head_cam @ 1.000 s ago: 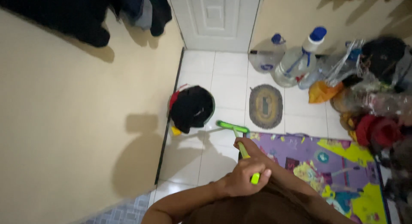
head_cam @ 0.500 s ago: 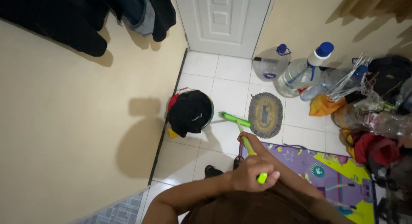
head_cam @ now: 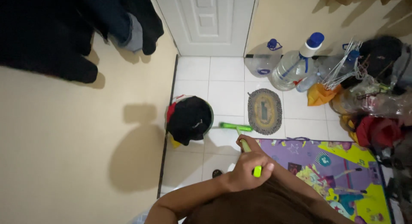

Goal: Sweep the floor using a broom.

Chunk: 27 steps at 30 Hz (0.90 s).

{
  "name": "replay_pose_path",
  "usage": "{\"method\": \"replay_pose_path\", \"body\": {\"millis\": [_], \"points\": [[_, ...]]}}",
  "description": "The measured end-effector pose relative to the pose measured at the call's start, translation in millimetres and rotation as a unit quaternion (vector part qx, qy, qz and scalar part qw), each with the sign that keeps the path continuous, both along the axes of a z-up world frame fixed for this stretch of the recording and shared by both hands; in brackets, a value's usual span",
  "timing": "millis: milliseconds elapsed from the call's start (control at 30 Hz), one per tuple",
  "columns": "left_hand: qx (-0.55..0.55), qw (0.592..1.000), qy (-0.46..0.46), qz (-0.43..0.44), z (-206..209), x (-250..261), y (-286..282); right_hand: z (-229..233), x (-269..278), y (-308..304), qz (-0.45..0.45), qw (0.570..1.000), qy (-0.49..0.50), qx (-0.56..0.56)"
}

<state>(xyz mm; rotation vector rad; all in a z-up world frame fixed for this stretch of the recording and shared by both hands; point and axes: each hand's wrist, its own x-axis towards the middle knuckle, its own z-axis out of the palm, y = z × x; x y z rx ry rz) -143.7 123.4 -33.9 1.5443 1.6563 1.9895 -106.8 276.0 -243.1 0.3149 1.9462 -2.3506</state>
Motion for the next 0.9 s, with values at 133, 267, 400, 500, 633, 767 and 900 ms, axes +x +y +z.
{"method": "replay_pose_path", "body": {"millis": [133, 267, 400, 500, 633, 767, 900], "points": [[-0.037, 0.999, 0.02, -0.01, -18, -21, 29, -78, -66, 54, -0.021, 0.985, 0.107, 0.136], [-0.031, 0.999, 0.041, -0.002, -19, -43, 68, -125, -126, 110, -0.021, 0.974, 0.052, 0.22], [-0.026, 0.999, 0.041, 0.014, -24, -61, 109, -103, -149, 138, -0.018, 0.925, 0.111, 0.362], [-0.036, 0.999, 0.025, 0.031, -11, -72, 126, -114, -166, 163, 0.004, 0.931, 0.099, 0.352], [-0.031, 0.998, 0.024, 0.039, -20, -89, 140, -124, -167, 174, -0.005, 0.951, 0.122, 0.286], [-0.064, 0.998, -0.005, 0.007, -2, -109, 138, -97, -192, 167, 0.007, 0.949, 0.12, 0.292], [-0.058, 0.998, -0.018, -0.031, 19, -134, 133, -83, -199, 167, 0.005, 0.947, 0.102, 0.305]]}}
